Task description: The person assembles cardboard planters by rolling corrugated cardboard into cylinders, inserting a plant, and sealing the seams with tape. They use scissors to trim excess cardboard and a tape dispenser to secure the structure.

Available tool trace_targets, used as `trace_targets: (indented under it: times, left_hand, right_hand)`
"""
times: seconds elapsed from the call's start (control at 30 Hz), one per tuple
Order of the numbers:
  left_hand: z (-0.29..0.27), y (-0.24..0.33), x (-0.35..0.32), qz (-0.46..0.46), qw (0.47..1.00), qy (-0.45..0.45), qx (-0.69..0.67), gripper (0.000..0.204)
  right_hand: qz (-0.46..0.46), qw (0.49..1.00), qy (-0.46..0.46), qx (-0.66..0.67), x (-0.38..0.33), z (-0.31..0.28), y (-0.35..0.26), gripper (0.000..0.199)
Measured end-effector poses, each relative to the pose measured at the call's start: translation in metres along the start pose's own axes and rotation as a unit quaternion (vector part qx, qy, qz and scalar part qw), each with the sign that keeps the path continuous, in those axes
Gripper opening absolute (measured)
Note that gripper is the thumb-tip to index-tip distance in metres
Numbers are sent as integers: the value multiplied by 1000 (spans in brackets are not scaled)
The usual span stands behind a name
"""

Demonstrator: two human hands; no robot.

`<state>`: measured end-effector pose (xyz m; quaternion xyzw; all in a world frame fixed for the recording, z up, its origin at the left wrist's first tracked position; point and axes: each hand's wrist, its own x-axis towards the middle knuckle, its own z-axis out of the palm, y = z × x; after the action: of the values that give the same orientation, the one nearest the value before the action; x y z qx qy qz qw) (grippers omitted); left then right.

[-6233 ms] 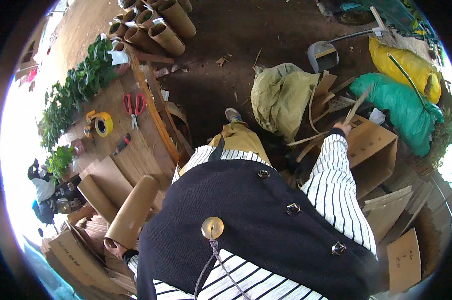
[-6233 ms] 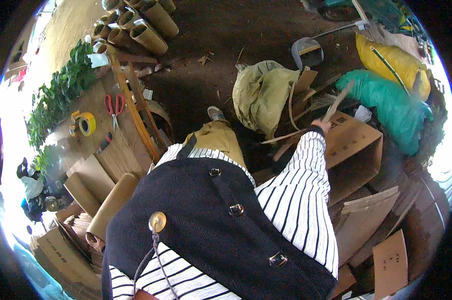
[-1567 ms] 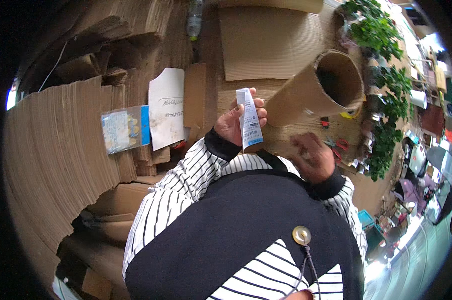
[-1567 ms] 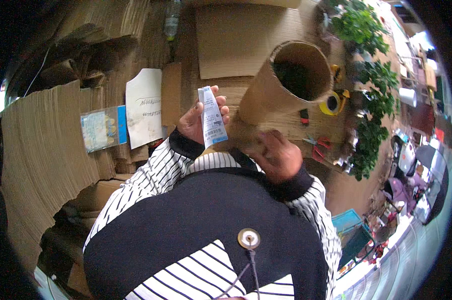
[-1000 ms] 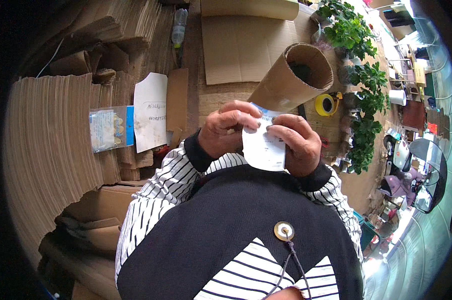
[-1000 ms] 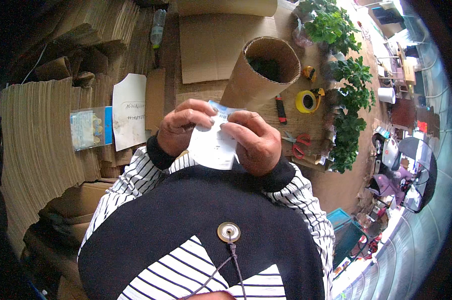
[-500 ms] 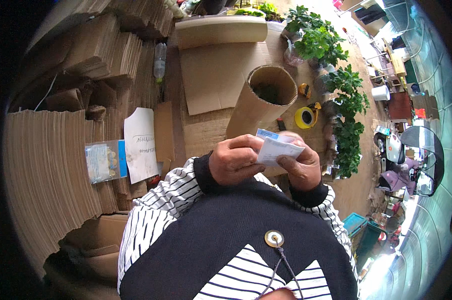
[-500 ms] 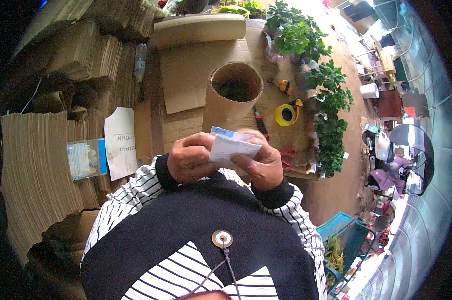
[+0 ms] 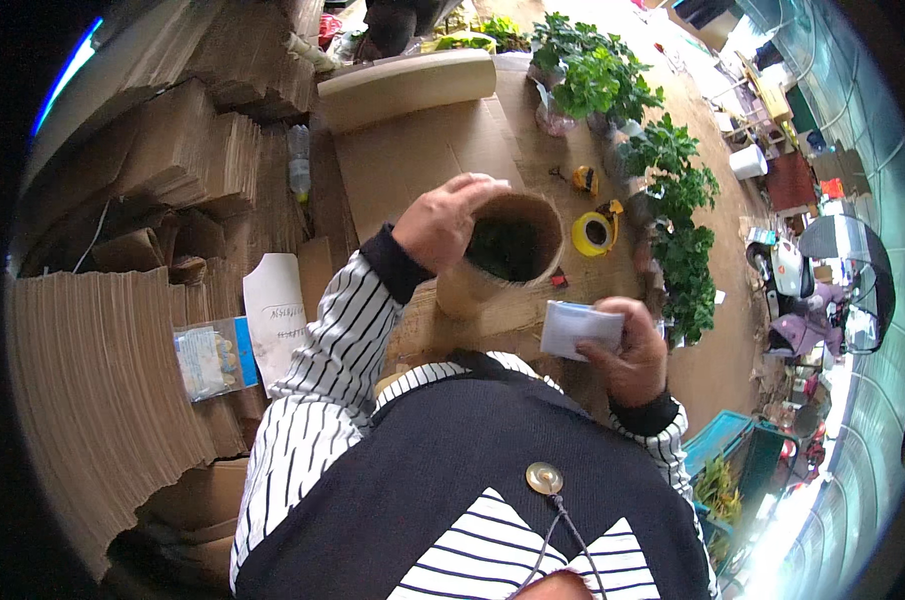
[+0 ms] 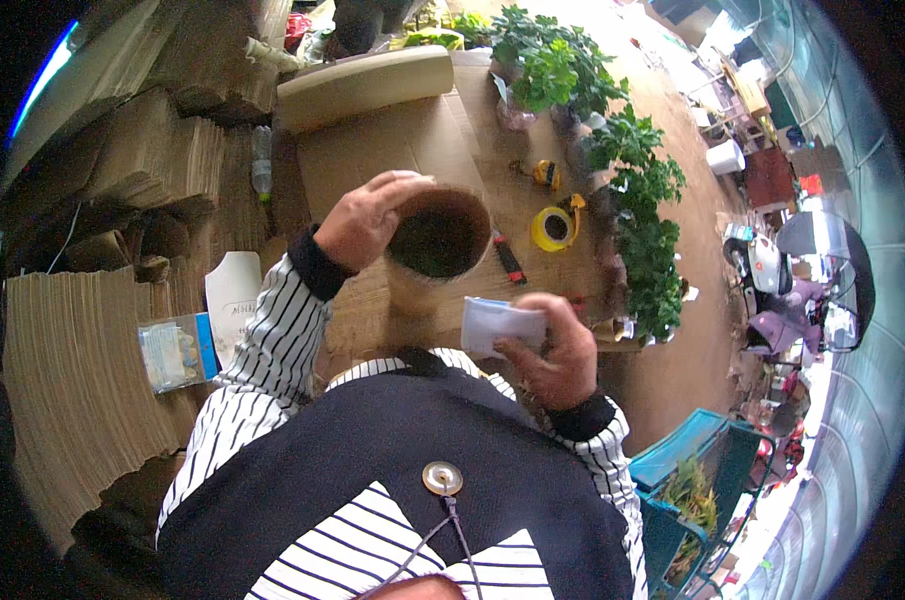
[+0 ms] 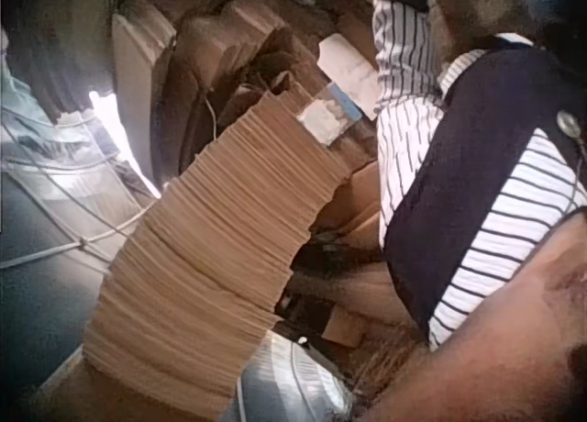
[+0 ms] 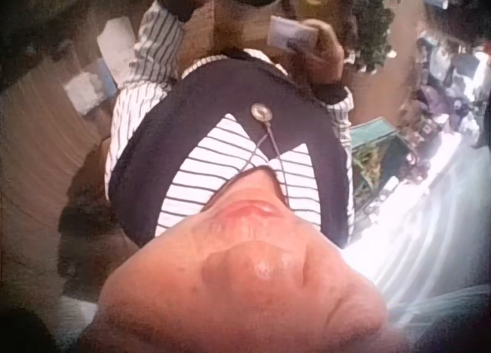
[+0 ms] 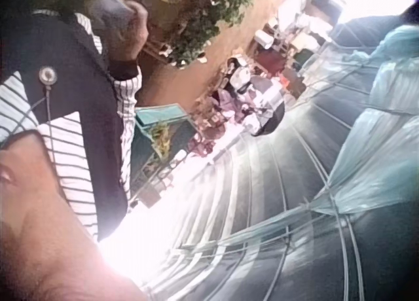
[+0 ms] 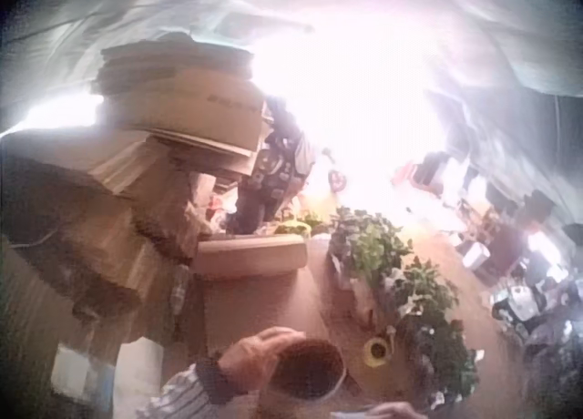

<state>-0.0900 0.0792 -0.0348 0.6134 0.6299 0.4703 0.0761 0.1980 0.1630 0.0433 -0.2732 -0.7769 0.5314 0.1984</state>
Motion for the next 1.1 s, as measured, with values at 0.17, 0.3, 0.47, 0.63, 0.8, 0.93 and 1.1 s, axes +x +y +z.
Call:
trace_targets:
  times: [0.17,0.3,0.47,0.63,0.8,0.93,1.1]
  left_hand:
    - [8,56,-37,2,997,-54,46,44]
    - [16,79,-49,50,996,-62,45,39]
    - [13,81,-49,77,993,-70,56,39]
    - [16,81,-53,75,993,-72,57,39]
    - [22,75,-51,97,992,-65,-50,35]
    - [27,69,-54,101,989,-68,-83,32]
    - [29,70,-55,82,991,-74,-73,32]
  right_hand:
    - [27,997,67,29,-8,-13,-4,46]
    - [-62,991,62,-99,2,-18,-7,10]
    - [-98,990,73,-74,8,-7,6,12]
    - [-130,983,82,-104,17,5,9,12]
    - [-214,965,42,-143,28,13,2,14]
    - [-238,942,-29,-234,36,12,0,20]
    - [-230,906,-108,-338,47,3,-19,13]
